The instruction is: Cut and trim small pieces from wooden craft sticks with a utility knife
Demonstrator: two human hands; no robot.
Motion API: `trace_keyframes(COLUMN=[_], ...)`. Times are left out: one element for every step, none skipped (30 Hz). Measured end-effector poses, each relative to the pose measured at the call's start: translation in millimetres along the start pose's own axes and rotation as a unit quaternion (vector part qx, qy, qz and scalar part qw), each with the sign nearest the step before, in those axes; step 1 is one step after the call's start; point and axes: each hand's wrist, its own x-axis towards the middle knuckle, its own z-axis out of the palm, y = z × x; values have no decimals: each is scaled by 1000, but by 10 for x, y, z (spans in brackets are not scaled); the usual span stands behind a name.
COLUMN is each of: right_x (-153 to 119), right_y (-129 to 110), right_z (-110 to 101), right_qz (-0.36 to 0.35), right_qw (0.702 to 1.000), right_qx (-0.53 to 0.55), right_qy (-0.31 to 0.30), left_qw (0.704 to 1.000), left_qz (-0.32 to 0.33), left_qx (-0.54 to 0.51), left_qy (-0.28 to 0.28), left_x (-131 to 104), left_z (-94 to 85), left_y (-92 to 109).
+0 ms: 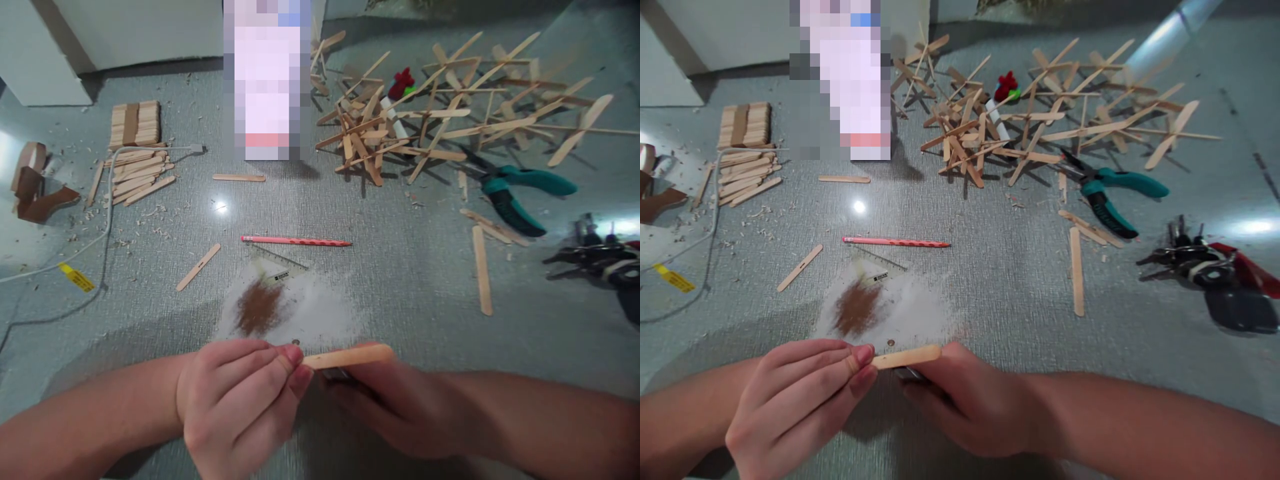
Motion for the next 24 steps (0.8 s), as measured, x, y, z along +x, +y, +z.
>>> trace_keyframes(right_x=[10, 22, 34, 48, 60, 71, 79, 83, 82, 76, 64, 48, 28, 7, -12, -28, -39, -44, -43, -38, -30, -21, -14, -11], right_y=[-2, -2, -2, -1, 0, 1, 0, 0, -1, -2, -2, -1, 1, 3, 6, 11, 17, 26, 38, 53, 70, 85, 97, 101], right_z=[-6, -14, -23, -33, -44, -55, -65, -74, -79, -81, -79, -72, -63, -53, -45, -41, -43, -52, -65, -83, -102, -120, -136, -146], right_qz=[9, 16, 22, 28, 34, 41, 46, 49, 51, 54, 62, 76, 91, 105, 116, 126, 134, 140, 148, 154, 153, 144, 133, 120], right_qw=[1000, 1000, 1000, 999, 999, 998, 998, 998, 998, 998, 997, 995, 993, 991, 990, 990, 990, 989, 988, 988, 987, 987, 989, 991], right_qx=[-5, -9, -14, -18, -21, -22, -20, -15, -12, -9, -8, -8, -9, -12, -19, -29, -41, -46, -37, -16, 6, 17, 11, -13], right_qy=[1, -1, -9, -17, -24, -31, -36, -37, -35, -36, -46, -57, -71, -78, -73, -55, -30, -12, -10, -24, -47, -64, -69, -62], left_qw=[997, 994, 993, 990, 988, 986, 983, 982, 980, 978, 976, 975, 975, 979, 985, 990, 993, 996, 997, 993, 989, 985, 984, 984], left_qz=[63, 103, 104, 123, 139, 148, 156, 162, 169, 180, 186, 183, 170, 115, 52, 14, -4, -33, -78, -116, -141, -155, -156, -151], left_qx=[29, 45, 58, 62, 72, 81, 90, 97, 101, 105, 113, 125, 138, 159, 159, 125, 105, 74, 24, -13, -39, -52, -48, -39], left_qy=[19, 14, 17, 18, 2, -6, -18, -28, -29, -25, -12, 7, 31, 45, 45, 57, 52, 35, 10, -14, -36, -55, -73, -85], left_x=[19, 43, 70, 98, 123, 143, 158, 166, 168, 166, 163, 161, 160, 163, 168, 175, 181, 185, 186, 181, 171, 155, 134, 111], left_z=[-1, -4, -9, -17, -27, -39, -52, -66, -80, -94, -106, -116, -122, -121, -113, -95, -69, -37, 0, 38, 76, 111, 143, 171], left_y=[-37, -76, -115, -149, -178, -202, -221, -237, -253, -272, -293, -317, -344, -370, -396, -419, -439, -457, -473, -487, -500, -511, -521, -529])
